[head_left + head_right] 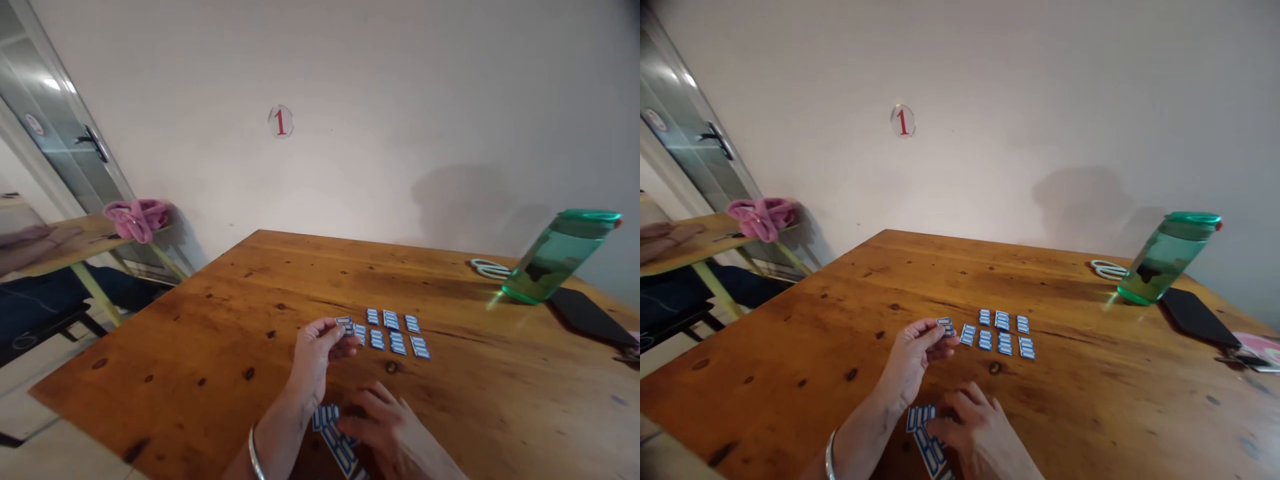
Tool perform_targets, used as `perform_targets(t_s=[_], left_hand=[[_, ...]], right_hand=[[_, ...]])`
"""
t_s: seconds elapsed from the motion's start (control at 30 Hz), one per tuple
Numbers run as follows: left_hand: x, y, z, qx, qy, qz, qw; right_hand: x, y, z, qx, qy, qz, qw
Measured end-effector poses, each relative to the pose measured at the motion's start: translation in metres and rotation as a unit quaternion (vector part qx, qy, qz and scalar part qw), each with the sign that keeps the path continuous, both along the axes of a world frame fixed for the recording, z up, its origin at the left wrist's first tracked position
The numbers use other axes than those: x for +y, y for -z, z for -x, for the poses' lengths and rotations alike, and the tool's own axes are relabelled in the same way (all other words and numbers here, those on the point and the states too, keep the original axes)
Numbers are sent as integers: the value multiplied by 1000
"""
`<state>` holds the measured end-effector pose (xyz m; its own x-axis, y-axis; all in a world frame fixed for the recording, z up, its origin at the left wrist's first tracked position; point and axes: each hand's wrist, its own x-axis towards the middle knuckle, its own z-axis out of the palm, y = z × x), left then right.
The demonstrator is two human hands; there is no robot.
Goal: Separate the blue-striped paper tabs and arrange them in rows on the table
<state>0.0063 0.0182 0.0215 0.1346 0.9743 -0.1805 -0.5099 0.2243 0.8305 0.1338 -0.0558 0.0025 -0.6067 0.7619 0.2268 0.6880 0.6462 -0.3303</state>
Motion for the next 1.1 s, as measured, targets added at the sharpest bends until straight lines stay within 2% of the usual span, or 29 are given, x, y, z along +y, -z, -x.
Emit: perform_targets(t_s=[0.13, 0.23, 0.37, 0.53, 0.6, 0.67, 0.73, 0.8, 0.87, 0.93, 1.03, 1.1], left_hand=[[-1, -1, -1, 0, 3, 2, 1000], [-1, -1, -1, 3, 2, 2, 1000], [-1, 1, -2, 7, 5, 0, 1000], [-1, 2, -2, 21, 17, 6, 1000], [-3, 2, -4, 35, 32, 3, 999], [-5, 4, -7, 57, 57, 0, 997], [-9, 6, -11, 85, 83, -2, 993], [-13, 9, -16, 107, 106, -8, 989], [-16, 12, -21, 116, 122, -13, 986], [-19, 13, -25, 118, 133, -15, 984], [-23, 13, -29, 133, 135, -18, 982], [-24, 12, -29, 143, 134, -20, 980]], right_hand=[[1, 5, -1, -98, -31, -125, 987], [2, 7, -4, -132, -38, -162, 977], [2, 9, -11, -139, -20, -136, 981], [3, 9, -21, -101, 16, -62, 993], [4, 7, -23, -39, 32, -18, 999], [6, 4, -25, 77, 91, 21, 993], [8, 2, -25, 227, 181, 64, 955], [11, 3, -23, 363, 240, 121, 892], [15, 6, -19, 456, 240, 180, 838], [17, 9, -15, 516, 226, 210, 799], [20, 9, -13, 577, 237, 220, 750], [21, 7, -14, 597, 244, 231, 728]])
